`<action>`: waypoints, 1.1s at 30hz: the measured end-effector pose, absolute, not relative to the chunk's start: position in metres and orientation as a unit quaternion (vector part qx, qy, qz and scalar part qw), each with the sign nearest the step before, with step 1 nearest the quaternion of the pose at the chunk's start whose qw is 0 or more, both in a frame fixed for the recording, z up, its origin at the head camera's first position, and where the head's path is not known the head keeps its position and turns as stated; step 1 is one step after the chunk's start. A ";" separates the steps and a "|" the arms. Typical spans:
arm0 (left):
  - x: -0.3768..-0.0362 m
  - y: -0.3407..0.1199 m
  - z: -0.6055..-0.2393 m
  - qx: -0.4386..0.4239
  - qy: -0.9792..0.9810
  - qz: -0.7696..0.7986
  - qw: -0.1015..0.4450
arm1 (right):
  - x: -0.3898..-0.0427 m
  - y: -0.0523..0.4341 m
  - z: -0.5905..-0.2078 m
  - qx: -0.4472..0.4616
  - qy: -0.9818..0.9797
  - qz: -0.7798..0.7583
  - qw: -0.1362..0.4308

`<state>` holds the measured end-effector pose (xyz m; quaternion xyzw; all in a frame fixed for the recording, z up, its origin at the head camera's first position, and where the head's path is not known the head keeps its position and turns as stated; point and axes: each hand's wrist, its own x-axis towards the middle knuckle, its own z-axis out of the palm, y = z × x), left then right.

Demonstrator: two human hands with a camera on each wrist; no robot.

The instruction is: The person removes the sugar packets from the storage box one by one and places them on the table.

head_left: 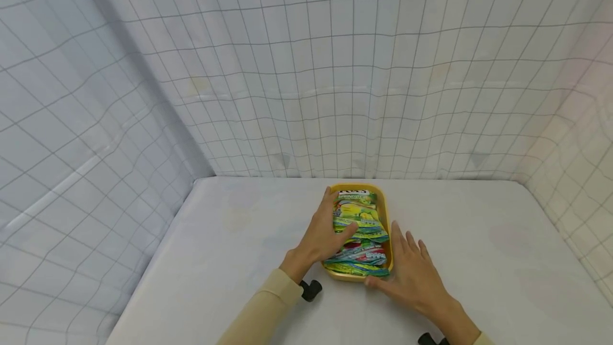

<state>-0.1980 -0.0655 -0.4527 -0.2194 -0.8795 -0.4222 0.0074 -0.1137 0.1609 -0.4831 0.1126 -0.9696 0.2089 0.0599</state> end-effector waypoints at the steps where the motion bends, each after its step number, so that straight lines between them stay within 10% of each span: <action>1: -0.198 -0.065 -0.453 -0.220 -0.879 -0.423 0.006 | -0.114 0.161 -0.484 0.114 -0.970 0.208 0.060; 33: -0.215 -0.056 -0.443 -0.137 -0.861 -0.474 -0.122 | -0.111 0.157 -0.486 0.109 -0.975 0.188 0.047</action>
